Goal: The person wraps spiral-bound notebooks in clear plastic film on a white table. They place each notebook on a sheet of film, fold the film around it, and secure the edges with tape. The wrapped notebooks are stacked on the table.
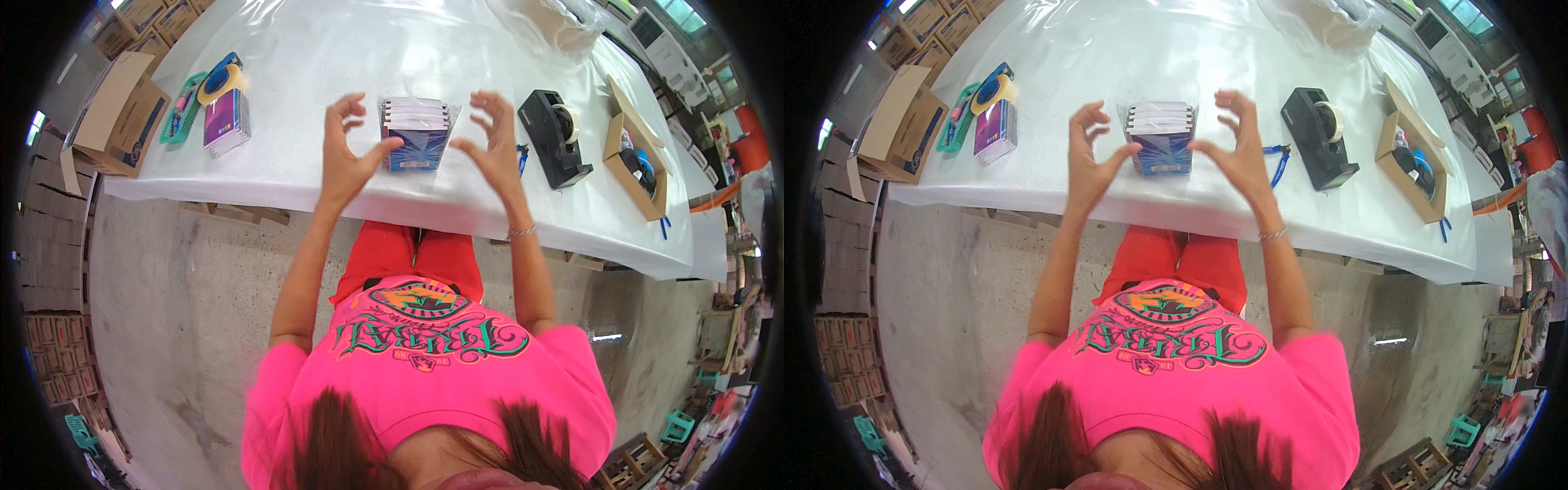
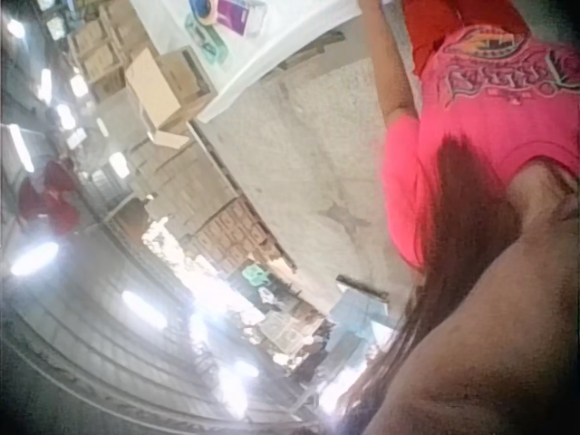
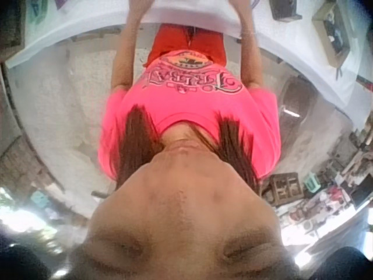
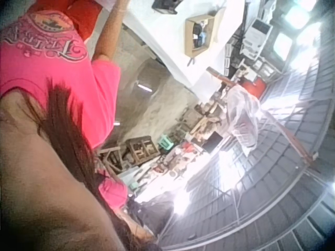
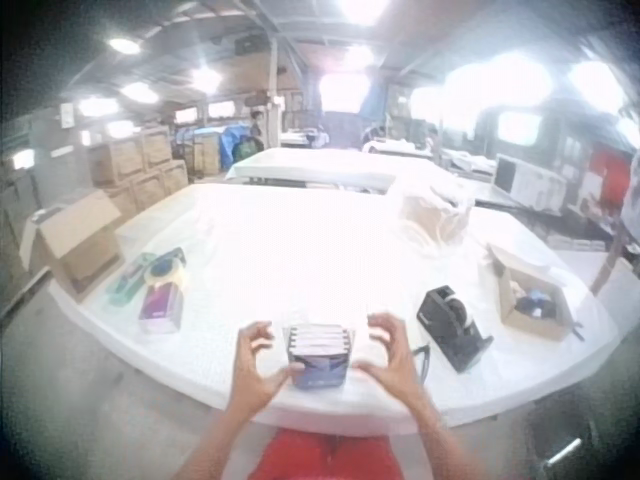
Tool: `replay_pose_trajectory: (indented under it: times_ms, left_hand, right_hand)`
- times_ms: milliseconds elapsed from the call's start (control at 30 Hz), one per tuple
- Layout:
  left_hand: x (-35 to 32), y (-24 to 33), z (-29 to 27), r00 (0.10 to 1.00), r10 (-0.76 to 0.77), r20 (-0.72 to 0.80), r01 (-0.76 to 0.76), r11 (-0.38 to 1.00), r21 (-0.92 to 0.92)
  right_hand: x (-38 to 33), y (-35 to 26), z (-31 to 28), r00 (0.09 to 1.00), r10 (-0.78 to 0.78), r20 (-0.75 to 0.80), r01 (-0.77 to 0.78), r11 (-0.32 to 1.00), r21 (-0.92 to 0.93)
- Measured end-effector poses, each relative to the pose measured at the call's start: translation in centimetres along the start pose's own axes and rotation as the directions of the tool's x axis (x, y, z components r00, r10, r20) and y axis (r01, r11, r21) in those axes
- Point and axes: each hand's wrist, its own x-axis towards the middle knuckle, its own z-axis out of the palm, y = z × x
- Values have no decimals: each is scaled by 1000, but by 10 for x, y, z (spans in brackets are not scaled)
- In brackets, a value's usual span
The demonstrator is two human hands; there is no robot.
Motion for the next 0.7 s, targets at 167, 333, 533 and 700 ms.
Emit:
replay_pose_trajectory:
  times_ms: [167,333,533,700]
  left_hand:
    - [-15,-16,27,993,-35,-115,24,996,-88]
    - [-1,-13,22,990,127,-53,-121,987,111]
    - [18,-3,9,981,134,141,-156,975,158]
    - [33,5,0,951,112,289,-148,983,108]
  right_hand:
    - [-33,24,31,998,58,-16,-55,986,155]
    - [-19,15,39,993,-77,95,88,989,-122]
    - [-11,16,47,989,-150,9,149,971,-189]
    - [-7,10,54,984,-167,-52,153,966,-206]
